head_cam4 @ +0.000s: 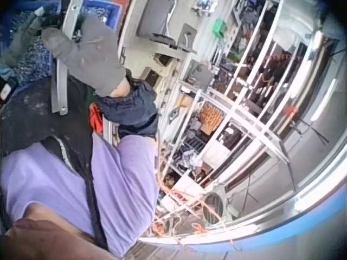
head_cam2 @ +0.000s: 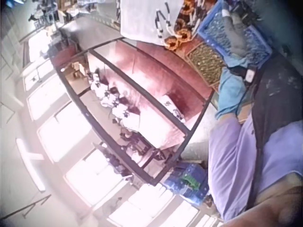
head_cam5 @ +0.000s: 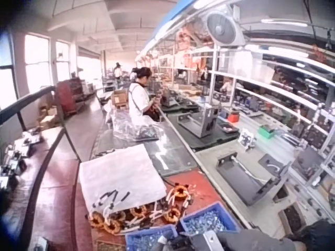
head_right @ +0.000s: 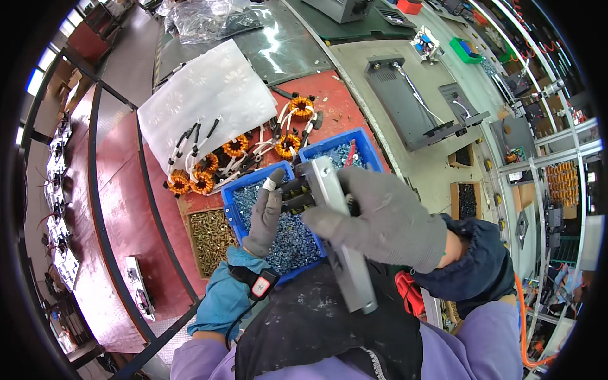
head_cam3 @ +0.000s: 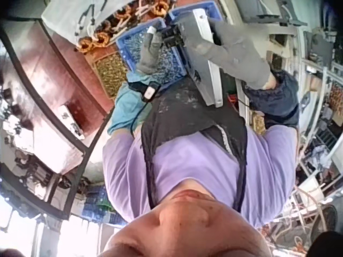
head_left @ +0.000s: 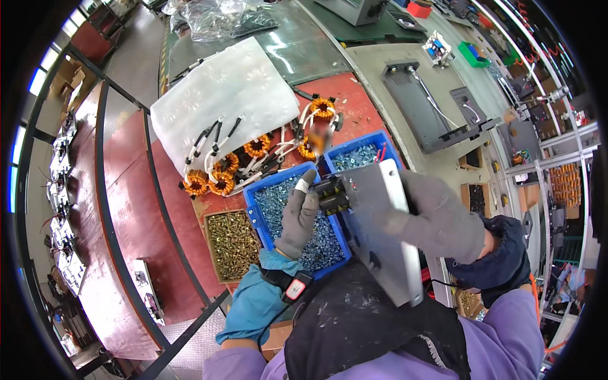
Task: Assembling electrical components onto a metal baseplate using an air screwdriver in a workshop setting.
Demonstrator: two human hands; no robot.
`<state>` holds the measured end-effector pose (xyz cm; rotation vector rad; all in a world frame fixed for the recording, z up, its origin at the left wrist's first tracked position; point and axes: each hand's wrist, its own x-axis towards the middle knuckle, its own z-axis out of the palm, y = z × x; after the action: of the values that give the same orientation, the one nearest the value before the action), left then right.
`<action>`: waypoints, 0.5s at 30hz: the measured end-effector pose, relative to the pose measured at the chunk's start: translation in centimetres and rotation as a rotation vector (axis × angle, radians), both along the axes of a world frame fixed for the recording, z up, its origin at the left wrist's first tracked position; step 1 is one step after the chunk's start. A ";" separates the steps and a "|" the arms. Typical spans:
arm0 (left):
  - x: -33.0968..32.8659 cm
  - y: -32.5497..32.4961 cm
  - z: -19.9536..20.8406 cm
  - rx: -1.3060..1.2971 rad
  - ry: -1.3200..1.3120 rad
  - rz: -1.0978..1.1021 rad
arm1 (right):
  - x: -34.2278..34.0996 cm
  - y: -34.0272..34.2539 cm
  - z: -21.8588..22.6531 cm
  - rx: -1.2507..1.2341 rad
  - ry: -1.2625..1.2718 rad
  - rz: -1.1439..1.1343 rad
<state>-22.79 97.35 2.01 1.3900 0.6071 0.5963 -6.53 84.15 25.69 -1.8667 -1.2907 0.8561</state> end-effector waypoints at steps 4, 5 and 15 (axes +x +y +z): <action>-0.3 0.0 -1.0 -0.136 -0.025 0.022 | 2.8 1.1 -0.7 -0.133 0.610 -0.049; -0.7 -0.1 -3.5 -0.478 -0.103 0.068 | 4.6 1.5 -3.5 -0.072 0.423 -0.057; 0.9 -1.4 2.6 0.399 0.405 0.120 | 6.7 -3.8 -26.0 -0.666 -0.613 0.175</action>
<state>-21.84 95.97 4.59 1.8822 0.9358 0.5532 0.22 80.36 -0.31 -2.7199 -1.6872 0.9118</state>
